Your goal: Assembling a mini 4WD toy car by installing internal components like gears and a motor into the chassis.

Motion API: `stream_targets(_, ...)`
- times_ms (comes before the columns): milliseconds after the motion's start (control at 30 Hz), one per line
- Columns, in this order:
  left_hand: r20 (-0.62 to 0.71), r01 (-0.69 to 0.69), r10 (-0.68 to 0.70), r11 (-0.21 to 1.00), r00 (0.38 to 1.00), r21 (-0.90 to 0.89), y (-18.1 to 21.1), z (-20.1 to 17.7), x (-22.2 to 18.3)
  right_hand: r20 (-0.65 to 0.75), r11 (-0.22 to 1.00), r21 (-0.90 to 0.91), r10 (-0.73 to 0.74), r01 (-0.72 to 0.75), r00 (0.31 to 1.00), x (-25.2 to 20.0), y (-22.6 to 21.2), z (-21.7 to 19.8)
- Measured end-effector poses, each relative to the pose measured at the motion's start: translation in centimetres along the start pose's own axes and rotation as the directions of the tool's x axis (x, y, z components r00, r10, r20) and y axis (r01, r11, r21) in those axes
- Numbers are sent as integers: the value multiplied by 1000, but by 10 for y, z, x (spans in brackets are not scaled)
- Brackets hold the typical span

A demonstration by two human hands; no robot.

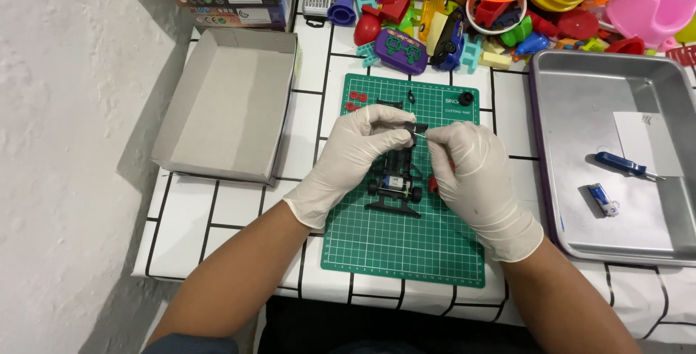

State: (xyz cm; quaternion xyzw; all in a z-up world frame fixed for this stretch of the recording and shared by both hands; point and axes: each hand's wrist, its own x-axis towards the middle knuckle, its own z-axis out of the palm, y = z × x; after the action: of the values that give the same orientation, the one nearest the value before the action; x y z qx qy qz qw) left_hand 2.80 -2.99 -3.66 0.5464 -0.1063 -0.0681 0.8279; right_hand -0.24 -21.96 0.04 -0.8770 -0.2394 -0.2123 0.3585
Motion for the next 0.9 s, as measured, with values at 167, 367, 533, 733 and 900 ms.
stream_targets(167,-13,17,-17,1000,1000,9,5,5,-2,40,999,17,31,-32,999,-1,2,0)
stream_targets(367,-33,6,-6,1000,999,21,8,9,-5,58,994,60,88,-91,994,-3,2,1)
stream_targets(533,-55,-12,16,997,998,71,17,17,-12,65,976,118,174,-181,983,-8,2,1)
stream_targets(733,-67,-41,50,990,996,135,16,20,-12,134,919,240,287,-312,948,-9,5,2)
stream_targets(900,-79,-169,193,956,978,241,6,24,-7,103,926,272,244,-263,964,-5,27,6)
